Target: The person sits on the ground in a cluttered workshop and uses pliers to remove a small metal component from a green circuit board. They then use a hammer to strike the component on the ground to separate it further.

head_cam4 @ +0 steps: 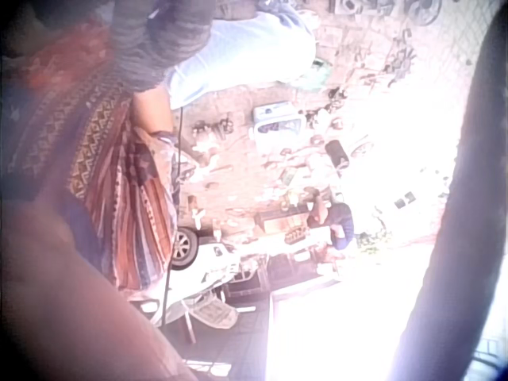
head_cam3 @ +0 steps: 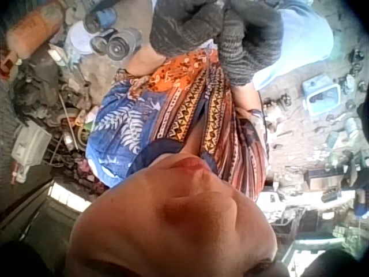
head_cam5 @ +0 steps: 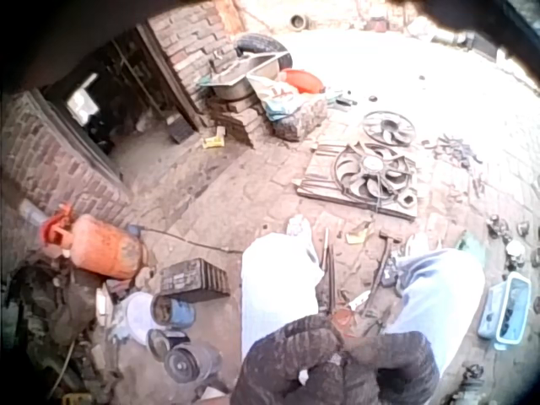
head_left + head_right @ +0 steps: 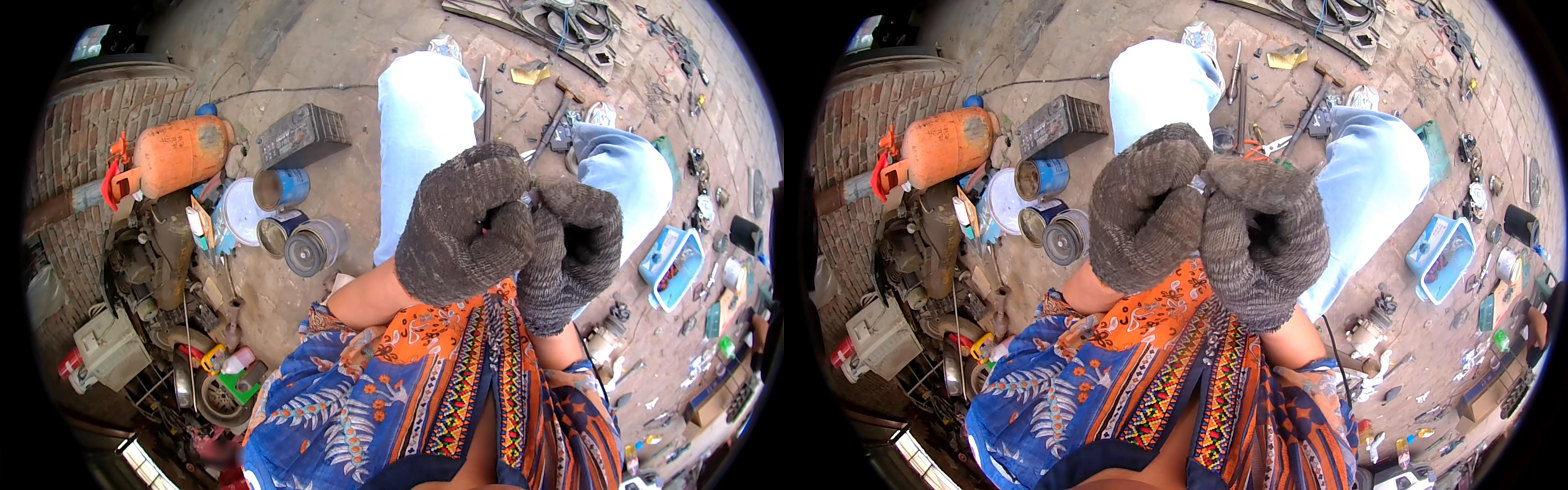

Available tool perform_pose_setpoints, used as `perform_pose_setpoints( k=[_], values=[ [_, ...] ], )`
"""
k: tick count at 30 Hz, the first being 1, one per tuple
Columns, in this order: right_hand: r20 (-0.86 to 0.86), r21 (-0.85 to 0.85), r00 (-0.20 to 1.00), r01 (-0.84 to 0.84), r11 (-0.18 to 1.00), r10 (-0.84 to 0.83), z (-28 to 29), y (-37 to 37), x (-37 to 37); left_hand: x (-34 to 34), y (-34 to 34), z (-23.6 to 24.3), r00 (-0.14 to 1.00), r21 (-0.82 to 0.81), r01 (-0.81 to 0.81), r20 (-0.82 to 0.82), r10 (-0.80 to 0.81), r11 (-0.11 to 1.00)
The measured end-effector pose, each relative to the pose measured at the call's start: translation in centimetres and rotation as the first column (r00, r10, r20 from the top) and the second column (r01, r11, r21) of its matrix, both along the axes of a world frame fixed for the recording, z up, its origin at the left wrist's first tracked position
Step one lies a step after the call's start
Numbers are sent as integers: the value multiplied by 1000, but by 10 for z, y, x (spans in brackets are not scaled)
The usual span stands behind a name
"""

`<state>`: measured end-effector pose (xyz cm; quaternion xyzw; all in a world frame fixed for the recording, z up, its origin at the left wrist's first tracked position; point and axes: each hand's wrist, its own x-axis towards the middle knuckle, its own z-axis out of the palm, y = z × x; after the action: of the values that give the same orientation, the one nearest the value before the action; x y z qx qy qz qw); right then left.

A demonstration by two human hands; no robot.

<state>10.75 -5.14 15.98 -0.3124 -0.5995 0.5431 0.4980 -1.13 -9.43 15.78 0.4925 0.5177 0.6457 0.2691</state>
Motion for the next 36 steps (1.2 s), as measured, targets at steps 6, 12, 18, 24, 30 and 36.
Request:
perform_pose_setpoints(
  k=[6,12,18,24,30,36],
  values=[
    [18,27,1000,7,1000,-7,-2,0,0,-2,-2,-1,996,33,-27,-85,29,999],
    [40,33,998,48,998,-49,-3,-3,-1,1,-3,2,999,-25,-34,-40,33,999],
    [87,83,996,13,996,-21,1,0,0,0,-1,3,998,-6,-39,-48,38,999],
    [-26,40,999,-25,999,26,-1,1,-3,-6,0,7,999,-45,30,-31,-31,999],
    [78,19,995,-68,998,66,6,4,3,-4,1,10,997,-85,52,61,-47,995],
    [9,34,1000,24,999,-25,-1,-1,-2,-4,1,7,1000,-34,16,-15,-17,999]
  ],
)
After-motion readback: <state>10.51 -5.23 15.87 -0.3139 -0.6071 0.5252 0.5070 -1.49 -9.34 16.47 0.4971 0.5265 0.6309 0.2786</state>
